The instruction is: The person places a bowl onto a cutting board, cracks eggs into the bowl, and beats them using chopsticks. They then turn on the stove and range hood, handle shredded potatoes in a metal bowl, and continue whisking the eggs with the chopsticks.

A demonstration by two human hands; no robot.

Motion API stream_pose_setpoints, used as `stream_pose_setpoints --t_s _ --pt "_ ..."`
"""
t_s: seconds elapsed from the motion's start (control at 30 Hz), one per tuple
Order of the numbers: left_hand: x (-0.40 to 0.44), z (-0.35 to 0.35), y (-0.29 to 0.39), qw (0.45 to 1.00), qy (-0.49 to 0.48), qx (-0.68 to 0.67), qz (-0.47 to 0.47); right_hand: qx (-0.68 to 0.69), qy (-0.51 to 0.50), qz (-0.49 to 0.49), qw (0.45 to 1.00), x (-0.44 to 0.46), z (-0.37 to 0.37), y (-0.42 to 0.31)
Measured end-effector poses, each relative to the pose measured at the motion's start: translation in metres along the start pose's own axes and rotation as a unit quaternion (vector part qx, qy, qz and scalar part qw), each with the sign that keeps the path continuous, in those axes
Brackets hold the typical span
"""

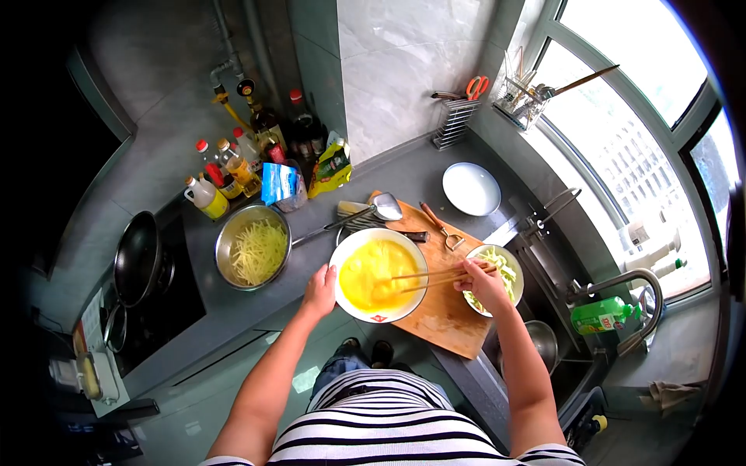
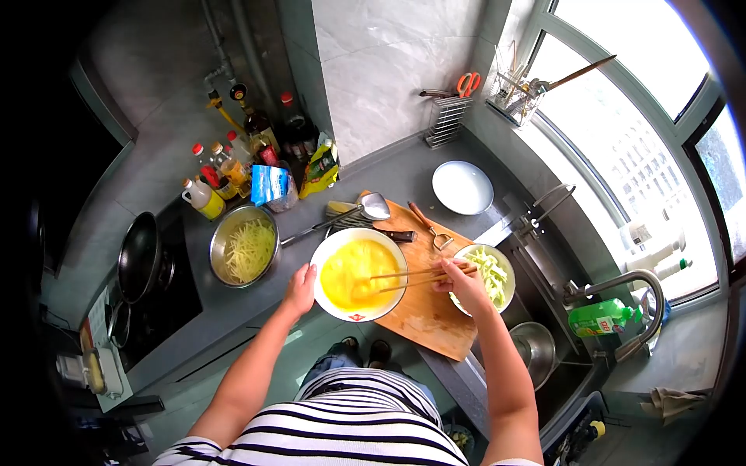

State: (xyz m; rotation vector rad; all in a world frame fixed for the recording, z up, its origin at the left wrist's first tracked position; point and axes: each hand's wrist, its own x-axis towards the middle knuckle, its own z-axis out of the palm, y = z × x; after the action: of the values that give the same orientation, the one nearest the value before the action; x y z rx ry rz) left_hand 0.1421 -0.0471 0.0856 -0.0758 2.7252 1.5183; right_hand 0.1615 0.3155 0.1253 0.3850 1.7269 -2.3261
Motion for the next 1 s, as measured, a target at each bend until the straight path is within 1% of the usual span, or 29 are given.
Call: stream_pose_setpoints --t_s 0.03,0.13,0.23,0.27,0.33,0.4,0.43,0.53,0.57,0.63,0.67,0.7,0.73,0.8,0.83,0.93,1.0 --pt "-0.001 0.000 0.001 1.000 0.000 0.007 -0.004 0.031 -0.012 -0.025 0.999 0.002 -0.005 0.001" --pt "-0.001 0.002 -0.002 0.998 0.003 -0.059 0.001 -0.009 0.042 -0.071 0.997 0.005 -0.004 -0.009" --pt "-0.003 -0.003 0.007 1.000 -0.004 -0.014 -0.004 0.058 -0.023 -0.050 0.997 0.004 -0.005 -0.009" --pt "-0.002 -0.002 0.005 0.999 0.004 -0.032 0.009 0.081 -0.043 -0.042 0.995 0.003 -0.006 -0.009" --pt "-0.001 0.002 -0.002 0.997 0.021 -0.069 0.032 0.042 -0.032 -0.025 0.998 0.001 -0.006 -0.009" --pt "-0.001 -0.002 0.003 0.999 0.008 -0.038 0.021 0.006 -0.023 -0.009 1.000 0.000 0.002 -0.011" --pt "-0.001 -0.004 0.007 1.000 0.002 -0.023 0.015 0.040 -0.026 -0.011 0.999 -0.004 0.007 -0.012" --pt "-0.002 -0.003 0.012 0.999 0.013 -0.036 0.028 0.014 0.040 -0.080 0.996 0.003 0.006 -0.008" --pt "-0.003 -0.004 0.014 0.999 0.009 -0.021 0.024 0.030 0.018 -0.048 0.998 0.004 0.008 -0.007" --pt "-0.003 -0.005 0.020 1.000 0.000 0.009 0.017 0.003 0.019 -0.047 0.999 0.006 0.015 -0.003" --pt "-0.003 -0.004 0.023 1.000 0.000 -0.004 0.023 -0.011 0.021 -0.046 0.999 0.005 0.020 -0.002" --pt "-0.004 -0.003 0.026 0.999 -0.001 -0.018 0.027 -0.080 0.010 -0.067 0.995 0.008 0.023 -0.001" --pt "-0.004 -0.001 0.029 0.999 -0.001 -0.031 0.032 -0.072 0.010 -0.083 0.994 0.009 0.029 0.002" --pt "-0.001 -0.001 0.032 0.999 -0.036 -0.018 -0.017 -0.055 0.008 -0.116 0.992 0.009 0.054 0.002" --pt "0.000 -0.002 0.034 0.998 -0.053 -0.011 -0.041 0.007 -0.030 -0.082 0.996 0.009 0.058 0.002" --pt "0.001 0.008 0.026 0.985 -0.041 -0.159 -0.044 0.101 -0.076 -0.040 0.991 0.008 0.059 0.005" --pt "-0.006 -0.005 0.053 0.948 -0.091 -0.247 -0.178 0.136 -0.100 -0.033 0.985 0.002 0.064 0.001"
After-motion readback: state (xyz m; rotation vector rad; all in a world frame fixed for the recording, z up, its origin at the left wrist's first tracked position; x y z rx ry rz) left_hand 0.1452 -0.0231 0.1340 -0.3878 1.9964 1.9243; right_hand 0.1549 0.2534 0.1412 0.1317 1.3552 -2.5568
